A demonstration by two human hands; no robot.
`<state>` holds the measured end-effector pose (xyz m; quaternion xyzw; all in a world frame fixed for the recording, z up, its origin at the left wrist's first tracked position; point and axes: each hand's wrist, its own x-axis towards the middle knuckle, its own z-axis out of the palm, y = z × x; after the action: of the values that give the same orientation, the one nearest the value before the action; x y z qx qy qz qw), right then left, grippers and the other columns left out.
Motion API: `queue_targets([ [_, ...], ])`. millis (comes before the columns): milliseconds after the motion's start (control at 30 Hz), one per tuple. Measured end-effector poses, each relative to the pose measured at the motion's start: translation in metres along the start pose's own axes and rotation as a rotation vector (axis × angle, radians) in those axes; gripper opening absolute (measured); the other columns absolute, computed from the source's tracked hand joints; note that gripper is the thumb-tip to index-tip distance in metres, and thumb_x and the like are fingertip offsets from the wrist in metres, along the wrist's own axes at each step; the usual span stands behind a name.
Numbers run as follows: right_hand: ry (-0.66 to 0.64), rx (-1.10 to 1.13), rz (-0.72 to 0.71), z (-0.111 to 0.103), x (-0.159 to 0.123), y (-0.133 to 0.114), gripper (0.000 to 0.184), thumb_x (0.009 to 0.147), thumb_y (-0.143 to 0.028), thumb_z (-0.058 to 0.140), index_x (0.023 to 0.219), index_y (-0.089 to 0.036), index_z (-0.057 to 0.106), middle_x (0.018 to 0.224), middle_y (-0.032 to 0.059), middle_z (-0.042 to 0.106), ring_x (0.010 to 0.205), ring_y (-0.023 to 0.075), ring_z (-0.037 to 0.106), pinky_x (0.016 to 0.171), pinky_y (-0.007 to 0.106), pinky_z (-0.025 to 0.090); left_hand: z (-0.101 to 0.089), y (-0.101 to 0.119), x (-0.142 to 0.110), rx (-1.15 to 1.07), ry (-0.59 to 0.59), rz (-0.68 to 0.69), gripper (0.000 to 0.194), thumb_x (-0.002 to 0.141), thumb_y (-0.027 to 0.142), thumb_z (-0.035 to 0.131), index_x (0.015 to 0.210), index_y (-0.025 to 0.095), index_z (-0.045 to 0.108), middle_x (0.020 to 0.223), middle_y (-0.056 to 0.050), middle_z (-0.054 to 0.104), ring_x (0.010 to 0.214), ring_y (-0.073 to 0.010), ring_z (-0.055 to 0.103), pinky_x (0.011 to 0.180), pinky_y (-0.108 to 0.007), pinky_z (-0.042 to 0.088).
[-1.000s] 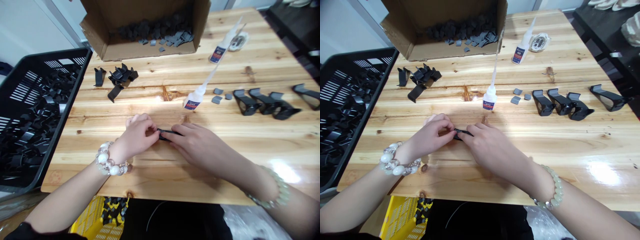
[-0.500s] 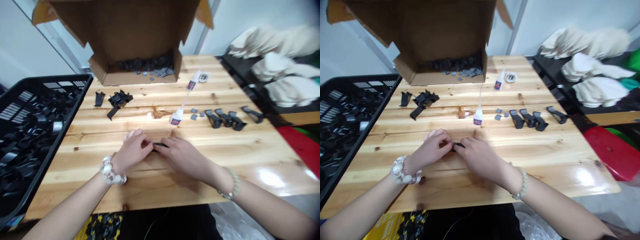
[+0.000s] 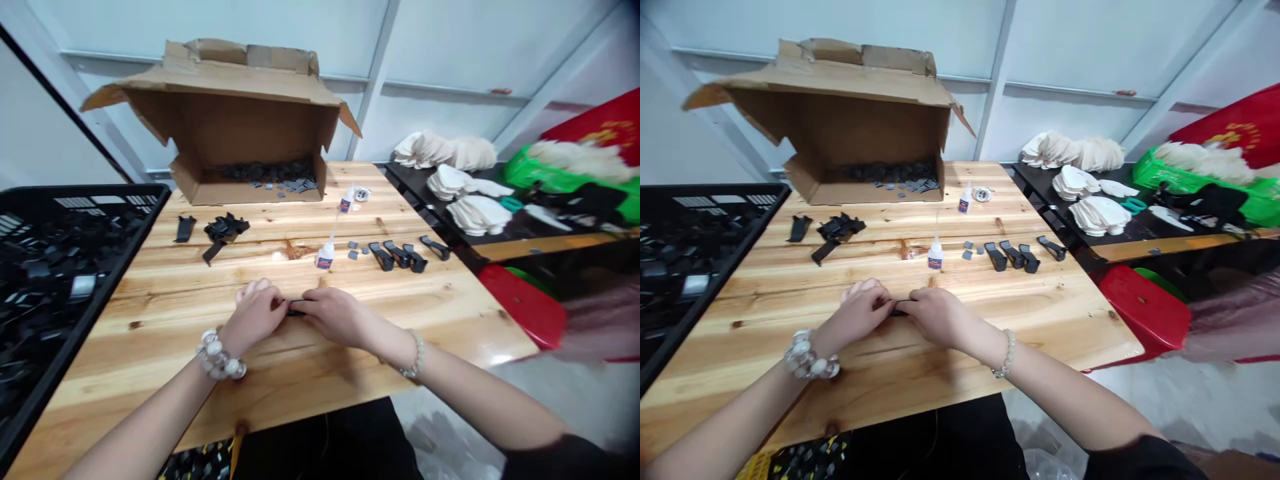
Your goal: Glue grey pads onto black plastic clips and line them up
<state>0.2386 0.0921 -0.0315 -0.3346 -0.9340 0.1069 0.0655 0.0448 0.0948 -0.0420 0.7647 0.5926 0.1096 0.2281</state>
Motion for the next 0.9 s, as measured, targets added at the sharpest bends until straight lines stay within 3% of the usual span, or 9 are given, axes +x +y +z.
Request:
queue_targets([
  [233, 0.083, 0.134, 0.009, 0.003, -0.004, -0.002, 0.039, 0.091, -0.013, 0.048, 0.127, -0.025, 0.059, 0.094, 0.0065, 0.066, 0.087, 0.0155, 0.062, 0.079, 0.028, 0.048, -0.001, -0.001, -0.003, -0.095, 0.036, -0.003, 0.024, 0.083, 0.033, 0.05, 0.066, 0.019, 0.057, 0.09, -0.007, 0.058, 0.099, -0.0279, 0.049, 0.094, -0.05, 0.032],
  [400, 0.342, 0.327, 0.112, 0.01, -0.013, -0.011, 0.031, 0.086, -0.015, 0.057, 0.116, -0.018, 0.065, 0.103, 0.0099, 0.067, 0.096, 0.0195, 0.063, 0.087, 0.034, 0.05, -0.022, 0.005, -0.009, -0.288, 0.025, 0.112, 0.035, 0.087, 0.038, 0.046, 0.068, 0.016, 0.064, 0.082, -0.008, 0.063, 0.088, -0.0253, 0.057, 0.086, -0.04, 0.042],
  [500, 0.578, 0.368, 0.22, 0.0, -0.028, -0.029, 0.033, 0.086, -0.023, 0.06, 0.119, -0.017, 0.058, 0.109, 0.0112, 0.067, 0.096, 0.0208, 0.064, 0.081, 0.034, 0.053, -0.043, 0.027, -0.025, -0.428, -0.008, 0.275, 0.036, 0.09, 0.04, 0.044, 0.087, 0.014, 0.069, 0.088, -0.008, 0.069, 0.084, -0.0207, 0.063, 0.08, -0.031, 0.048],
  [600, 0.783, 0.375, 0.267, -0.016, -0.053, -0.06, 0.03, 0.084, -0.027, 0.062, 0.112, -0.018, 0.056, 0.102, 0.0092, 0.068, 0.079, 0.0183, 0.066, 0.064, 0.028, 0.054, -0.05, 0.06, -0.053, -0.535, 0.024, 0.39, 0.035, 0.09, 0.041, 0.048, 0.108, 0.016, 0.066, 0.104, -0.008, 0.07, 0.096, -0.0204, 0.063, 0.086, -0.028, 0.048],
  [767, 1.007, 0.158, 0.191, -0.036, -0.093, -0.109, 0.024, 0.086, -0.021, 0.06, 0.109, -0.019, 0.054, 0.094, 0.0063, 0.069, 0.08, 0.0168, 0.066, 0.07, 0.027, 0.055, -0.027, 0.111, -0.099, -0.991, 0.247, 0.267, 0.042, 0.085, 0.042, 0.059, 0.116, 0.015, 0.065, 0.112, -0.01, 0.069, 0.102, -0.0236, 0.064, 0.092, -0.033, 0.049],
  [900, 1.078, 0.014, 0.147, -0.039, -0.116, -0.125, 0.02, 0.088, -0.019, 0.057, 0.108, -0.02, 0.054, 0.093, 0.0062, 0.07, 0.084, 0.0167, 0.068, 0.075, 0.026, 0.056, -0.011, 0.14, -0.119, -1.111, 0.364, 0.18, 0.044, 0.082, 0.046, 0.062, 0.112, 0.014, 0.068, 0.109, -0.011, 0.071, 0.097, -0.0228, 0.066, 0.083, -0.03, 0.053],
])
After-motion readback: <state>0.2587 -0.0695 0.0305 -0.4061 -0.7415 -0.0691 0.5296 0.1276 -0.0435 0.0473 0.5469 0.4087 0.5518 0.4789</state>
